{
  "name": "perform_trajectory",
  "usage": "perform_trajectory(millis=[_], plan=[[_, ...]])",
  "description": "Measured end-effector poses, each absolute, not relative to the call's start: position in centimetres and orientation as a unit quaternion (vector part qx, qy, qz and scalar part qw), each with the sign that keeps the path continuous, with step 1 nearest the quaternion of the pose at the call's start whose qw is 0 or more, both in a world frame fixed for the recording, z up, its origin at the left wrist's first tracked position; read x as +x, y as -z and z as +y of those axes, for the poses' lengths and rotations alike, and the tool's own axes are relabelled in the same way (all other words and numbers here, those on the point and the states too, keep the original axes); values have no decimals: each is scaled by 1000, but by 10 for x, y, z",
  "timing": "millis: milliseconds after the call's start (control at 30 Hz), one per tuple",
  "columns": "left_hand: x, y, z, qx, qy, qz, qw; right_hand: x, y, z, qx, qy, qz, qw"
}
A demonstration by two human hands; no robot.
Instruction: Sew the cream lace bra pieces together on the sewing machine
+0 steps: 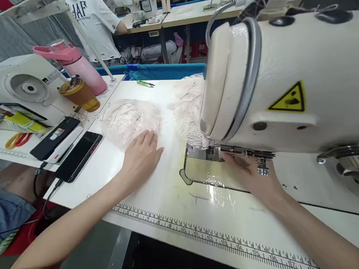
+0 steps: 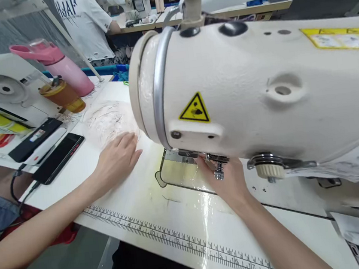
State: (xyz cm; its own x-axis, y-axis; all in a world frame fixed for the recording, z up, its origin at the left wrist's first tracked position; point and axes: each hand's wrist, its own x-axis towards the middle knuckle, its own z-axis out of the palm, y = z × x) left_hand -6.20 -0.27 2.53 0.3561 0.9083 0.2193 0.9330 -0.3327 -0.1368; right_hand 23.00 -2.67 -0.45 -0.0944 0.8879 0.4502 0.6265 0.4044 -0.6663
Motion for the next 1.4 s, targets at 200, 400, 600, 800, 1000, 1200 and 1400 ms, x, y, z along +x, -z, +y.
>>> perform_trajectory(millis=[200,400,600,800,1000,1200,1400], plan=[[-51,-23,-71,-910,113,-380,123,229,7,-26,-539,-164,-718,408],[-53,-26,-84,-916,170,-342,119,229,7,-26,-535,-139,-731,400],[-41,-35,-94,-958,173,-213,83,228,9,-28,-533,-84,-758,367],[-47,-41,-83,-939,229,-251,60,227,0,-33,-397,-66,-858,319],[-91,-60,-15,-667,43,-736,113,223,-1,-32,-280,-33,-908,310],[-80,-53,-12,-703,38,-710,21,224,3,-33,-301,-29,-904,301],[-97,-64,6,-663,236,-705,-91,225,5,-33,-305,-28,-906,291]])
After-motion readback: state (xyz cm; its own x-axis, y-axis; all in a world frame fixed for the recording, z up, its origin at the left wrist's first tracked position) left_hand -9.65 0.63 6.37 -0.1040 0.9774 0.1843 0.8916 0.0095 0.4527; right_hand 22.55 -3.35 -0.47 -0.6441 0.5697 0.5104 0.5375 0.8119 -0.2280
